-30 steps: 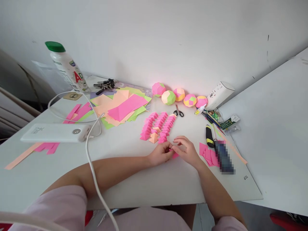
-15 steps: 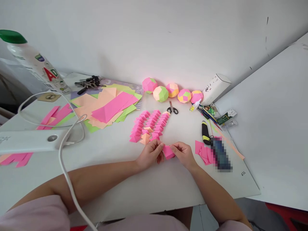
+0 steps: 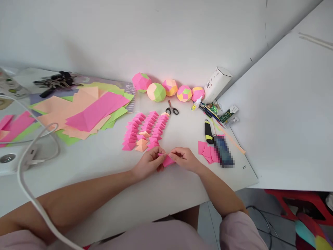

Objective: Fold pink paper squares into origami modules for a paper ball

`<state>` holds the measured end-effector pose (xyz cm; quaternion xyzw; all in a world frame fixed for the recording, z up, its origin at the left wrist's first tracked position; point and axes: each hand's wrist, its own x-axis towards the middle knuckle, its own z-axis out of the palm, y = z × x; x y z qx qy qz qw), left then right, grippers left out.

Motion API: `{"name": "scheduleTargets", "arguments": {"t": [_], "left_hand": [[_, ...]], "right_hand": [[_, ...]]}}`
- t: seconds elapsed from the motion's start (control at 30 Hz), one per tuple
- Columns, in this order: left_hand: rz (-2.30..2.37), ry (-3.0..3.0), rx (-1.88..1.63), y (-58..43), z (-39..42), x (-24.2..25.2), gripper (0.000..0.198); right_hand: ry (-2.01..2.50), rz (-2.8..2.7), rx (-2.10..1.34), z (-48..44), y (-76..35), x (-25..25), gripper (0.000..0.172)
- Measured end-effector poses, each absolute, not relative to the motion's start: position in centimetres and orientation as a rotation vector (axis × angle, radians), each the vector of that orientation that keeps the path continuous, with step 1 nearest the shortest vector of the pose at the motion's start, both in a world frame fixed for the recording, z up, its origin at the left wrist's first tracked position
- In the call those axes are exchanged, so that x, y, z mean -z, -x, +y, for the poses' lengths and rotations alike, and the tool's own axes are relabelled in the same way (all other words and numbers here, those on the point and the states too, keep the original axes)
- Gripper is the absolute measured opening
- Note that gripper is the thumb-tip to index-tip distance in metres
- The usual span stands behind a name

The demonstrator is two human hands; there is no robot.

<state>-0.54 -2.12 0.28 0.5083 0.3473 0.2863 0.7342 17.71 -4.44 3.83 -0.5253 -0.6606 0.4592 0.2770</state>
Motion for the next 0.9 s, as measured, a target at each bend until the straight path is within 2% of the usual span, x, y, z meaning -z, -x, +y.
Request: {"name": "scheduleTargets", "arguments": {"t": [0.1, 0.23, 0.33, 0.53, 0.73, 0.83, 0.9], "left_hand": [[0.784, -1.132, -0.607, 0.7, -2.1, -0.4, 0.026], [0.799, -1.205, -0.571, 0.9, -2.0, -0.7, 0.025], [0.829, -1.248, -0.558, 0.9, -2.0, -0.9, 0.025], [0.843, -1.288, -0.555, 0.9, -2.0, -0.8, 0.026], [0.846, -1.289, -0.546, 1.0, -1.9, -0.7, 0.027], [0.851, -1.285, -0.537, 1.0, -1.8, -0.8, 0.027], [0.853, -1.285, -0.536, 1.0, -1.8, -0.8, 0.027]], "right_hand": [[1.390, -1.969, -0.905, -5.9, -21.3, -5.4, 0.023], [1.544, -1.607, -0.355, -10.0, -29.9, -5.1, 0.016], [1.690, -1.382, -0.180, -13.2, -35.7, -3.5, 0.023], [1.781, -1.380, -0.330, -15.5, -39.2, -2.1, 0.029], [1.833, -1.474, -0.371, -13.3, -39.7, -1.9, 0.025], [1.957, -1.407, -0.264, -11.5, -39.4, -1.6, 0.035], [2.073, -1.438, -0.250, -10.2, -38.7, -1.7, 0.050]]}}
